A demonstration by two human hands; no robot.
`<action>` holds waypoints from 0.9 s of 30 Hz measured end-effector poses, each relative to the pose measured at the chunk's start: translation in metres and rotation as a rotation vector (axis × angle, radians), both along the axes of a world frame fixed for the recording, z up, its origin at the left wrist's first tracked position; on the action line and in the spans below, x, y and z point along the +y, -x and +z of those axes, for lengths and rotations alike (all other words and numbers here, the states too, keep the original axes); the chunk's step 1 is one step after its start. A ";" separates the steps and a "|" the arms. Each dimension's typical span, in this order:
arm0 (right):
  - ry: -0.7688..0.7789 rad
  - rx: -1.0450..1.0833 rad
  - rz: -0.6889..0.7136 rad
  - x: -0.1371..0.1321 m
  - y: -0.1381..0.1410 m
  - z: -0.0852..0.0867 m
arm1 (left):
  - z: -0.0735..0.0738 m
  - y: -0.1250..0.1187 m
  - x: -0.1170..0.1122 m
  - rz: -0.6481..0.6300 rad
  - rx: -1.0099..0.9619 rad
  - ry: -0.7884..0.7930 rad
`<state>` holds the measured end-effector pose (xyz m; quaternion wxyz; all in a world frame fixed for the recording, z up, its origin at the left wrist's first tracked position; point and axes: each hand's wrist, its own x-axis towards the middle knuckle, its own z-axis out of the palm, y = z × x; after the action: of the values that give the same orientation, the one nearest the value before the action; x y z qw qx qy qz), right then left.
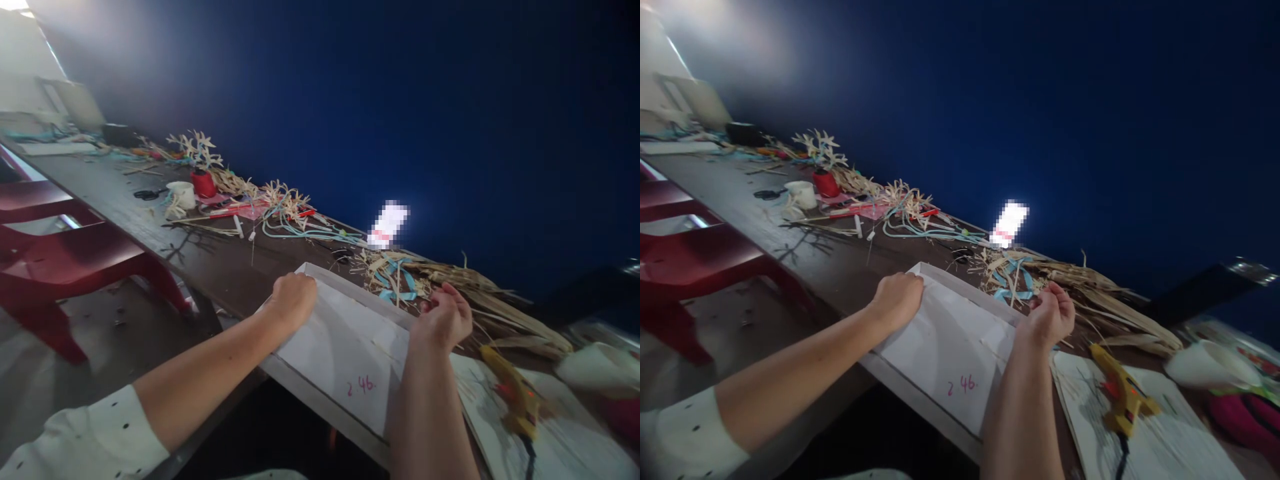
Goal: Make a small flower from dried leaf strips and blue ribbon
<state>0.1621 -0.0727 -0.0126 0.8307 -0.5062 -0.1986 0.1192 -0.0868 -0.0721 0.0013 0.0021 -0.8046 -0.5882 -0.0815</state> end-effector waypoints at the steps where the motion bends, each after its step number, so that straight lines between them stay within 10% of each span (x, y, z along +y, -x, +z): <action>1: -0.010 0.001 0.001 -0.001 0.001 0.001 | 0.002 0.001 -0.001 -0.006 -0.013 -0.030; 6: -0.073 0.089 0.048 -0.008 0.005 0.008 | 0.012 -0.011 -0.014 -0.196 -0.176 -0.224; 13: -0.055 0.113 0.087 -0.009 0.009 0.008 | -0.009 -0.066 -0.035 -0.706 -0.197 0.049; 27: -0.042 0.119 0.152 -0.006 0.007 0.003 | -0.017 -0.078 -0.032 -0.765 -0.077 -0.005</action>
<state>0.1555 -0.0786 -0.0092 0.8401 -0.4642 -0.1893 0.2074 -0.0091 -0.1040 -0.0161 -0.0485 -0.9622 -0.2450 -0.1082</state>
